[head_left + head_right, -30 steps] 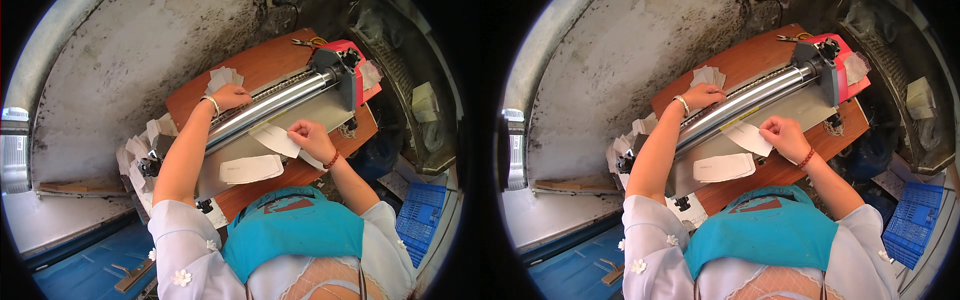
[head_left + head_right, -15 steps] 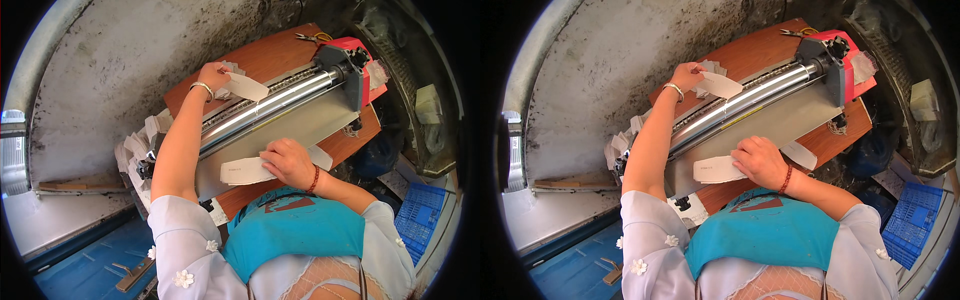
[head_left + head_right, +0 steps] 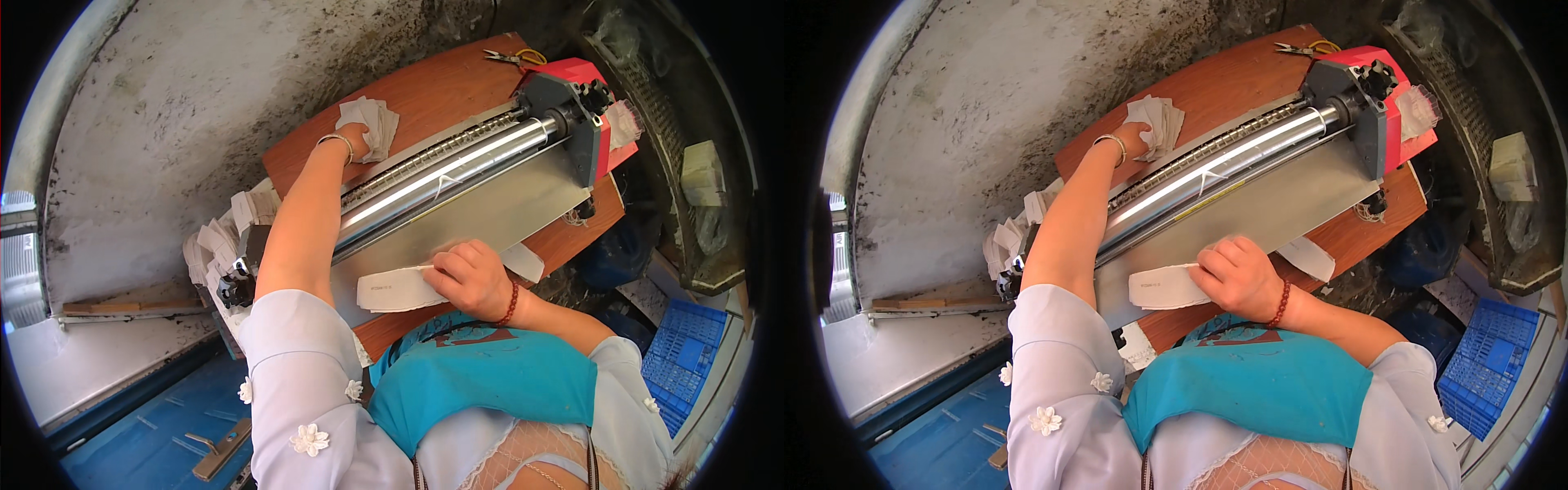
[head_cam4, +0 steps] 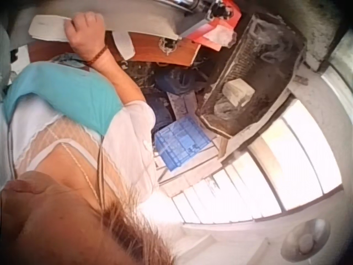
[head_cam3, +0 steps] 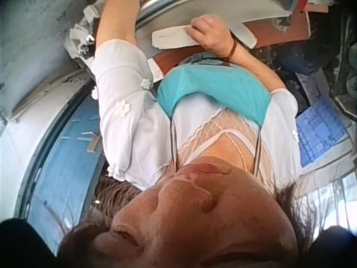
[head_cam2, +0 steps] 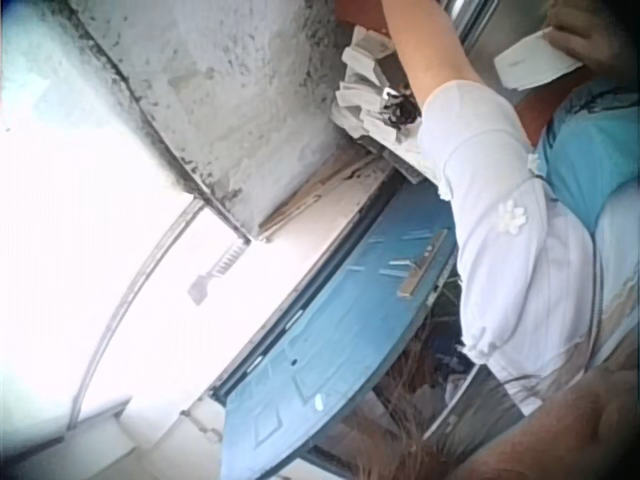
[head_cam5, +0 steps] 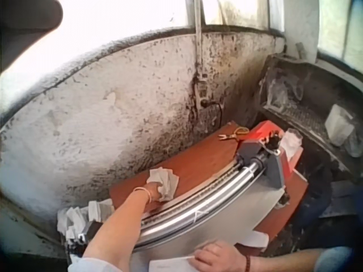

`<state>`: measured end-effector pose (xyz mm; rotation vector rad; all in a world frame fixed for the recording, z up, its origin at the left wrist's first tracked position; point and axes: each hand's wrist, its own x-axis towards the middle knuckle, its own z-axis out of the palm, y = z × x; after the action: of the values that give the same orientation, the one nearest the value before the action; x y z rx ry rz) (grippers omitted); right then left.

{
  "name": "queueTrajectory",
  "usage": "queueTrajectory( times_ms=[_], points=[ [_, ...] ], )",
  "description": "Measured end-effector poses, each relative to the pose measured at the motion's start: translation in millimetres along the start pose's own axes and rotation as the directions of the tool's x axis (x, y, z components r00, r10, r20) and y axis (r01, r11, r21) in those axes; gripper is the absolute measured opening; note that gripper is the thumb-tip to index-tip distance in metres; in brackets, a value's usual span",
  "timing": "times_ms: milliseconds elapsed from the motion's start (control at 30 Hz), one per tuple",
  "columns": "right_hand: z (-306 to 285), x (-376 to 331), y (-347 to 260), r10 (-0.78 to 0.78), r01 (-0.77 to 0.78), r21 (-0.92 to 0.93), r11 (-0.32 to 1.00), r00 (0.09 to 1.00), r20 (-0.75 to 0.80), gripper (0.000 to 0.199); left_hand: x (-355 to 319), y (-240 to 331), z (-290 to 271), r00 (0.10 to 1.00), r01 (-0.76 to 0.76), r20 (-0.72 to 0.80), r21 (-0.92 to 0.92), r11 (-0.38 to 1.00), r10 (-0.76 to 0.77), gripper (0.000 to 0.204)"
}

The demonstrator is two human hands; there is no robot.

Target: The person applies adhesive to small shoe components using a roller machine.

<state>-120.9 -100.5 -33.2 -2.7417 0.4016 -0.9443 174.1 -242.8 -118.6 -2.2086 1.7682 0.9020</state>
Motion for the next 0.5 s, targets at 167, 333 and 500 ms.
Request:
queueTrajectory(
  times_ms=[167, 333, 500],
  points=[
    [0.1, -1.5, -1.0, -0.056, 0.056, 0.001, 0.998, 0.998, 0.006, 0.024, -5.4, 7.1, -17.9, 0.997, 0.082, -0.011, 0.043, 0.996, -0.082, 0.036],
    [0.1, -0.3, -3.5, -0.082, 0.082, -0.002, 0.997, 0.997, 0.005, 0.023, -8.1, 10.4, -18.3, 0.997, 0.066, -0.033, 0.050, 0.997, -0.065, 0.040],
    [2.0, -5.9, -3.3, -0.083, 0.081, 0.054, 0.995, 0.996, 0.030, 0.020, -13.7, 14.0, -17.7, 0.992, 0.007, -0.125, -0.056, 0.998, -0.014, 0.058]
  ],
)
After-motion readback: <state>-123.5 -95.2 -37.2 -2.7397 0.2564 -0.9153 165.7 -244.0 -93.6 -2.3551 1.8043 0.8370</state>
